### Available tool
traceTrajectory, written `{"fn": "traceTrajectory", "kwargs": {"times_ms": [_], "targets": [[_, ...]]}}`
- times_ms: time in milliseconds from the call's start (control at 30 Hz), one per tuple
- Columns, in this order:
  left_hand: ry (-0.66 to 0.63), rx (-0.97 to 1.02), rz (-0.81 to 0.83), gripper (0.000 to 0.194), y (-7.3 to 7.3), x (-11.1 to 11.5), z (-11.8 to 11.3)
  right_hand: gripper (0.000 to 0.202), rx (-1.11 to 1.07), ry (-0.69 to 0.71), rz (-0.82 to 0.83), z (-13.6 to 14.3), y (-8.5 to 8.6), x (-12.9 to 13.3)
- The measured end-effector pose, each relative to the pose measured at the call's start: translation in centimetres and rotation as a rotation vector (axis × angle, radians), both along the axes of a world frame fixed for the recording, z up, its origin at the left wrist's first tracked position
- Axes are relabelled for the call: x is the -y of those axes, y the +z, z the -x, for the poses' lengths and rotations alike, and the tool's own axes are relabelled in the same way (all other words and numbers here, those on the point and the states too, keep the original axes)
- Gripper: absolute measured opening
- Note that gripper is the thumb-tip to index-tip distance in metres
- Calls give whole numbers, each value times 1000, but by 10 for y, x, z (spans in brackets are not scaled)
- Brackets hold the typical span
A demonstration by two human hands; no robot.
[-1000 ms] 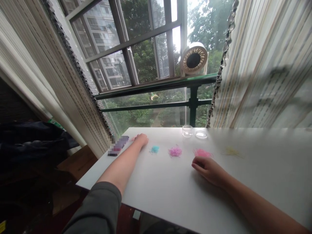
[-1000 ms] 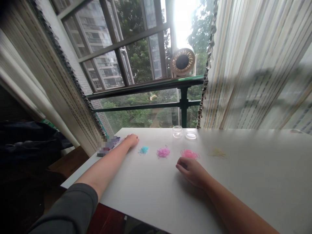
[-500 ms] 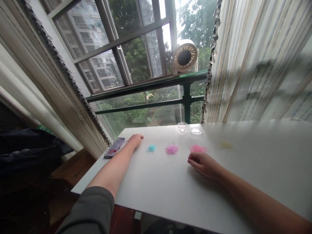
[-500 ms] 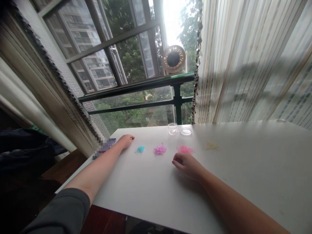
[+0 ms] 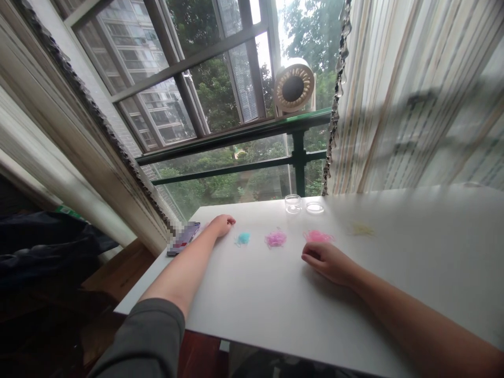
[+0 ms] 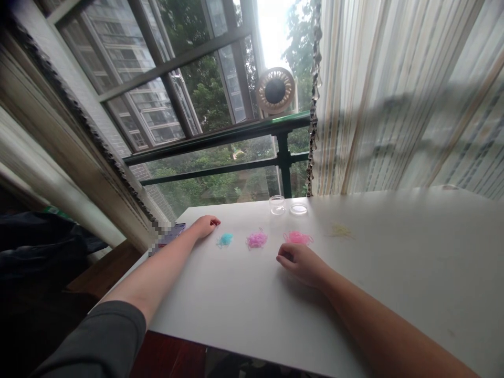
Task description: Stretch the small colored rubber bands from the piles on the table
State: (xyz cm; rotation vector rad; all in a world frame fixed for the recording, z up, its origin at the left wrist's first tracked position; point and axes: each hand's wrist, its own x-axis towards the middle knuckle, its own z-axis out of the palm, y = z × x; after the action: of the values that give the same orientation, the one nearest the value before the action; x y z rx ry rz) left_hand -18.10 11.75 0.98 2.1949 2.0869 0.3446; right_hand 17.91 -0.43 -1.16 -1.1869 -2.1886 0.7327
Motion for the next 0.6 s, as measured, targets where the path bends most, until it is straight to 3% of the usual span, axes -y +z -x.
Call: {"fn": "traceTrajectory", "kwargs": {"times_ms": [433,600], "targets": [[-12,-4,-58,14,7,17,-16,18,-33,23,2,0,-1,0],[-103,75,-73,21,19,33,-49,15,-49,26,5,1,-2,0]]}}
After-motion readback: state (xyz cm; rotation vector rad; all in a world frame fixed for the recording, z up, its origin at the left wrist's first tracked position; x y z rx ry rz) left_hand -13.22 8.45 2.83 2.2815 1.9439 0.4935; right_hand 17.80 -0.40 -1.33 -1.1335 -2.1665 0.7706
